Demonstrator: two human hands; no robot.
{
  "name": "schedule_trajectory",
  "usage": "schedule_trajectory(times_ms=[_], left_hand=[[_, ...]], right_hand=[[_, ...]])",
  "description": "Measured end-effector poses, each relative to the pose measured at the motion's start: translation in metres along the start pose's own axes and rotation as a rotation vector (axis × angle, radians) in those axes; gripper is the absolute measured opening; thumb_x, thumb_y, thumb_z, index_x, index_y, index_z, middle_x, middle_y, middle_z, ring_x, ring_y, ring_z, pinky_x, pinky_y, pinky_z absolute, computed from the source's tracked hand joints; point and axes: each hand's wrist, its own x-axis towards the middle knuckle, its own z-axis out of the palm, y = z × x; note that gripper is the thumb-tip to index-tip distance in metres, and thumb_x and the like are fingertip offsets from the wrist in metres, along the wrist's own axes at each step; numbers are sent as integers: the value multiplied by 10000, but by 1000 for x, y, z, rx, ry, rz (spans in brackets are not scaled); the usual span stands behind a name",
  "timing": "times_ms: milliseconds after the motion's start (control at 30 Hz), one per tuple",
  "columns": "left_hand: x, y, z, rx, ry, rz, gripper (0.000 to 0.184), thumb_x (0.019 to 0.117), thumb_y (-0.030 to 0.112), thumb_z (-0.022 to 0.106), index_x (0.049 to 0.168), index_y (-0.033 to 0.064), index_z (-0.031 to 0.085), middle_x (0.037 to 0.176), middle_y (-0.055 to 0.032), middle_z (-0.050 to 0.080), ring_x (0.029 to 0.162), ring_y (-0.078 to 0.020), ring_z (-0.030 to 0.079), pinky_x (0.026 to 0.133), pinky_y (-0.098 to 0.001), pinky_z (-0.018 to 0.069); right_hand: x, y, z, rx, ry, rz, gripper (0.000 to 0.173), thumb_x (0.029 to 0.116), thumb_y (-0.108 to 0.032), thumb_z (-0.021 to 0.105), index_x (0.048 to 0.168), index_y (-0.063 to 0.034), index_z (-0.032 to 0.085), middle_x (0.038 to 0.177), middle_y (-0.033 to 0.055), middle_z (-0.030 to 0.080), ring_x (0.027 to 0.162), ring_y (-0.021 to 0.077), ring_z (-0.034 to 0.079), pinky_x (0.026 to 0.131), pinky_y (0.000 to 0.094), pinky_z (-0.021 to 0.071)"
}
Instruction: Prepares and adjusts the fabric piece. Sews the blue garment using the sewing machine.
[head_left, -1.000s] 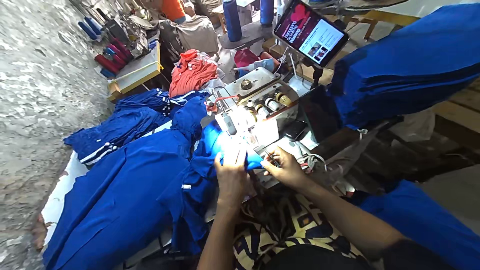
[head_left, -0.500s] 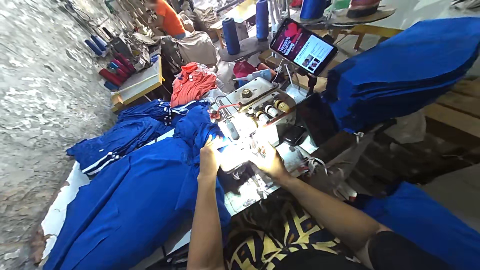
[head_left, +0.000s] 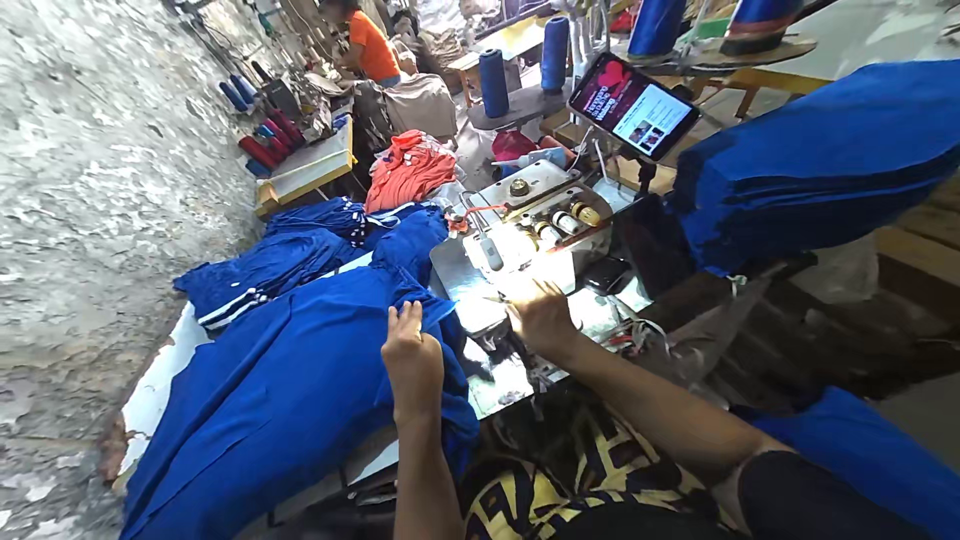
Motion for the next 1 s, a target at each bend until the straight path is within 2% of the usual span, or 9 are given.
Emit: schedule_trajectory(times_ms=[233,333,467,633,700,767,833,900,1000], left_hand=[[-64,35,7,-155,-44,184,308,852,-100,562,1101,-94,744,1223,-281,695,1212,-483,635,1008,-532,528],[-83,24,42,-318,-221,346,304,822,25,642,1091,-8,780,1371,-363,566,1339,-523,509,1114,-523,445],[-83,-1,59,-495,-293,441,300,933,192,675,1159,11,755,1436,-320,535,1356,-354,549,1096,-423,481],[-30,-24,26,-299,92,293,311,894,-76,545,1167,-126,687,1261,-296,665,1008,-248,723,754,-296,579],[1,-48,27,-344,19,152,434,812,-76,552,1234,-123,643,1402,-346,517,1198,-364,607,890,-418,557],[29,-68,38,-420,-198,94,437,802,35,593,1216,-94,651,1476,-377,389,1373,-477,399,1073,-554,397],[49,-72,44,-396,-433,144,332,887,158,608,1104,-80,693,1437,-379,447,1412,-530,336,1154,-624,262],[53,-68,41,-364,-518,282,278,931,145,603,1031,-92,710,1288,-298,632,1309,-436,536,1129,-556,383],[37,-43,12,-573,-492,512,248,959,223,620,927,-12,691,879,-58,706,856,-67,672,811,-279,571]], right_hand=[[-4,2,12,57,62,15,100,830,-55,674,836,-5,760,800,171,722,771,361,722,642,507,570],[-14,13,-4,182,81,161,133,849,-58,661,876,31,757,857,191,726,784,344,724,678,498,586],[-46,62,-31,123,-63,328,218,885,-94,685,1039,43,754,1049,217,725,941,384,715,822,570,568],[-74,98,-55,-102,-488,409,319,923,-2,640,1231,16,716,1240,285,657,1216,510,565,1018,689,375],[-73,90,-50,-30,-349,303,294,897,-4,638,1172,29,737,1219,274,673,1188,492,597,1006,641,436],[-63,67,-37,222,-189,282,240,926,-81,628,1074,69,742,1100,232,725,1083,385,683,975,512,526],[-47,39,-32,566,-365,522,406,1010,-211,614,1273,99,619,1156,219,698,1082,269,683,983,405,534],[-45,27,-13,812,-456,694,471,992,-273,648,1300,75,568,1100,182,685,995,197,665,916,374,539],[-50,7,-22,1148,-460,795,297,954,-210,681,1134,18,617,974,50,664,883,75,637,829,293,555]])
